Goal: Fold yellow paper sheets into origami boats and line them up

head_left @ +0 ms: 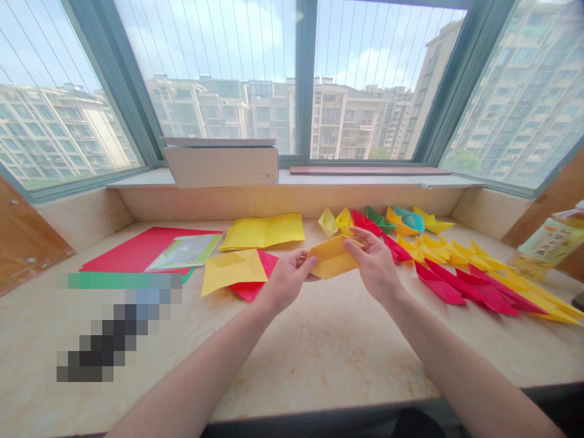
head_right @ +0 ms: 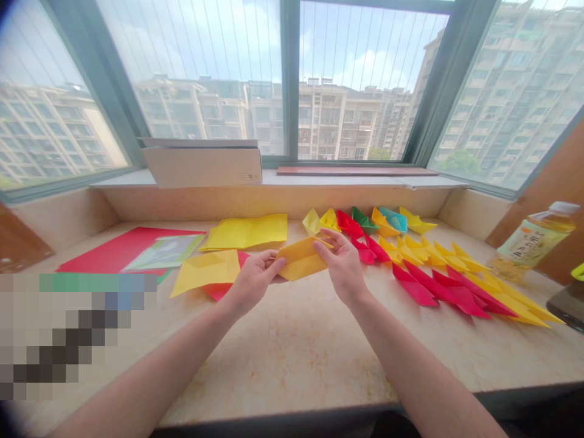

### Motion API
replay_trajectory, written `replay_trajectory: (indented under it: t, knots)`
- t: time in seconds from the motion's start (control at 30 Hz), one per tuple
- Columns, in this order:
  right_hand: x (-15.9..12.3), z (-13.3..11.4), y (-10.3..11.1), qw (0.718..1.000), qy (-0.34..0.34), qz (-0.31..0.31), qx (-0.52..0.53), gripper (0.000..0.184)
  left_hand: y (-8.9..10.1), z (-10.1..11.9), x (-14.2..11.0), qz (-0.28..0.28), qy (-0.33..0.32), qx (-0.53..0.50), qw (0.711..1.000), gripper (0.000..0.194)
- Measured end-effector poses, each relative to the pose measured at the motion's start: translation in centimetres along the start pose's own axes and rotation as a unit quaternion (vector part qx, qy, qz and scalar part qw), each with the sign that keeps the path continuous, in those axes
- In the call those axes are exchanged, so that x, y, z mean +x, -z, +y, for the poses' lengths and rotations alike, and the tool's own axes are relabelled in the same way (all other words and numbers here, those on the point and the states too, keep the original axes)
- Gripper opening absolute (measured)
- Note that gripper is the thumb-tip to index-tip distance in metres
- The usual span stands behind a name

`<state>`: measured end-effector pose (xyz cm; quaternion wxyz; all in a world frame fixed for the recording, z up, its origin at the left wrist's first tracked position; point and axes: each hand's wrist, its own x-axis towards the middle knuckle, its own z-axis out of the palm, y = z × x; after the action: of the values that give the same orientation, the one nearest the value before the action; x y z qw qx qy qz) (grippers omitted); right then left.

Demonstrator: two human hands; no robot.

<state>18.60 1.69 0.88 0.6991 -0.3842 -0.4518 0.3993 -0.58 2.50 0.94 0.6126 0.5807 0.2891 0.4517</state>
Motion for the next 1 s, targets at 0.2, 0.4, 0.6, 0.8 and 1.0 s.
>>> replay_trajectory:
  t: [0.2,0.4,0.6,0.8,1.0]
  knots:
    - [0.1,0.2,0.2,0.999,0.009,0.040,0.012,0.032,-0.1,0.1,0.0,0.007,-0.015,0.007,1.000,0.032]
    - [0.1,0.0,0.1,0.998,0.015,0.041,0.040,0.029,-0.2,0.4,0.0,0.023,-0.039,0.025,0.999,0.029]
    - [0.4,-0.1,0.8,0.987,-0.072,-0.139,-0.038,0.040,0.6,0.1,0.2,0.066,-0.111,0.162,0.978,0.019]
    - [-0.1,0.7,1.2,0.929,0.087,-0.184,-0.309,0.014,2.1,-0.6,0.3,0.038,-0.235,0.464,0.853,0.015]
    - [-0.9,2.2,0.6,0.853,0.226,-0.268,-0.387,0.014,2.9,-0.3,0.4,-0.078,-0.240,0.687,0.682,0.014]
